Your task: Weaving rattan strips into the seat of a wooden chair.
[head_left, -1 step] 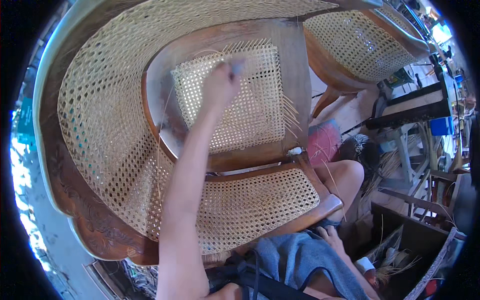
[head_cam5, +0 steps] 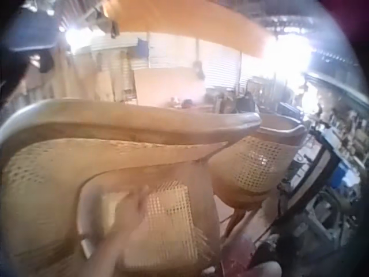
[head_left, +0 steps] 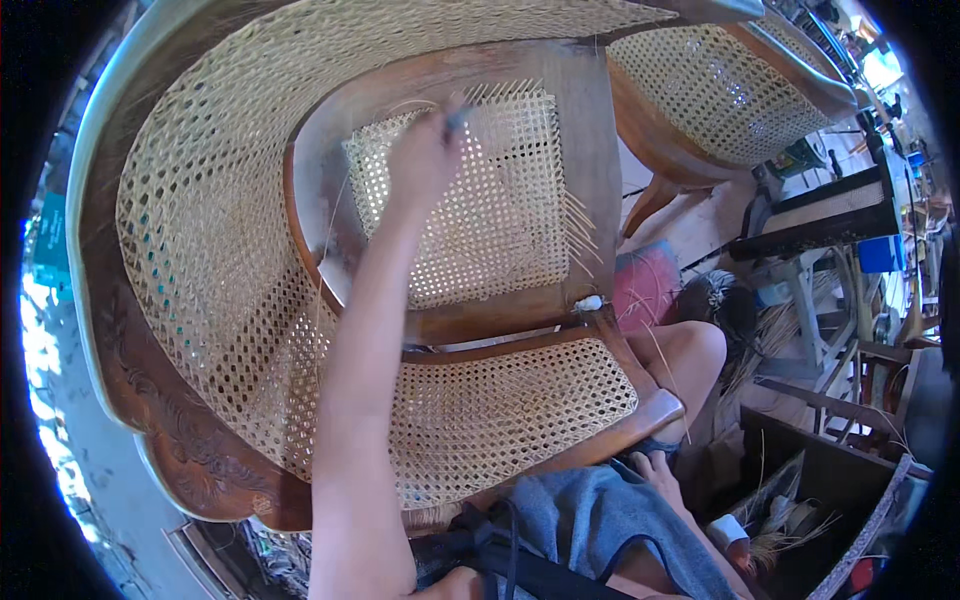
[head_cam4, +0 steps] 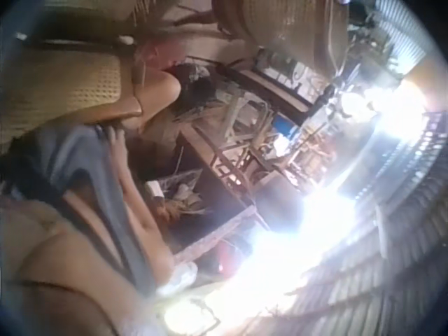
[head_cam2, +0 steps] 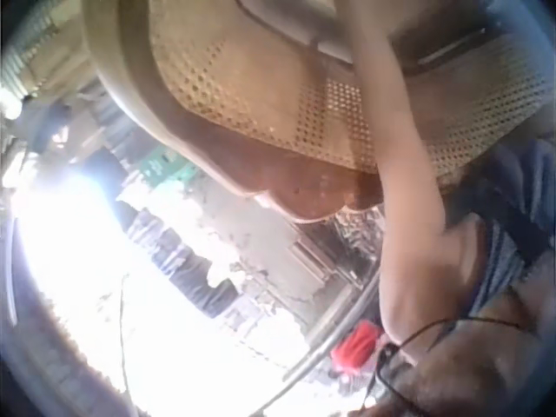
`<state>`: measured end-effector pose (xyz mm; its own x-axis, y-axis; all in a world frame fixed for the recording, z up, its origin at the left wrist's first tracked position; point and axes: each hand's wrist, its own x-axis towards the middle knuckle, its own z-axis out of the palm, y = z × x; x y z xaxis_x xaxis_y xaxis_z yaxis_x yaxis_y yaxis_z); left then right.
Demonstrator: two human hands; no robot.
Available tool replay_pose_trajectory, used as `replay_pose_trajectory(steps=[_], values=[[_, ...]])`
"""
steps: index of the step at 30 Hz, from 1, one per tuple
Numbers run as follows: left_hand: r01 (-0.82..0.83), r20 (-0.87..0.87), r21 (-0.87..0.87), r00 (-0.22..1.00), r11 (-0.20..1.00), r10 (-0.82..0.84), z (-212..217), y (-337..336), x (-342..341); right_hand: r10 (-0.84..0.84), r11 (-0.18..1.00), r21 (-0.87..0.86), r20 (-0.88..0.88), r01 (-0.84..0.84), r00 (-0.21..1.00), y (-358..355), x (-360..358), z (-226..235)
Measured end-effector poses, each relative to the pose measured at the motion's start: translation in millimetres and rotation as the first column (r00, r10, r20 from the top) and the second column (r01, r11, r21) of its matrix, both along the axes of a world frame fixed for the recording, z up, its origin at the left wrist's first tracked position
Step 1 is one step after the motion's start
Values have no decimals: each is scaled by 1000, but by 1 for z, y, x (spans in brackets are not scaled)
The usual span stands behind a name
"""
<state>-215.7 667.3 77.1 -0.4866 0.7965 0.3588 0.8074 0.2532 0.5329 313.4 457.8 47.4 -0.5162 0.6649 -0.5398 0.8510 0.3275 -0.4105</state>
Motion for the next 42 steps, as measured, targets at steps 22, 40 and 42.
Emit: replay_pose_trajectory(steps=[22, 40, 42], values=[[234, 87, -405, 972, 884, -217, 28, 45, -104, -366, 808, -586, -581, -62, 727, 290, -428, 35], [132, -152, 9, 980, 991, -129, 5, 35, -96, -257, 881, -458, -675, -119, 692, 261, -412, 49], [102, -257, 33, 962, 994, -90, 0, 30, -93, 12, 827, -457, -565, -326, 825, 240, -318, 61]])
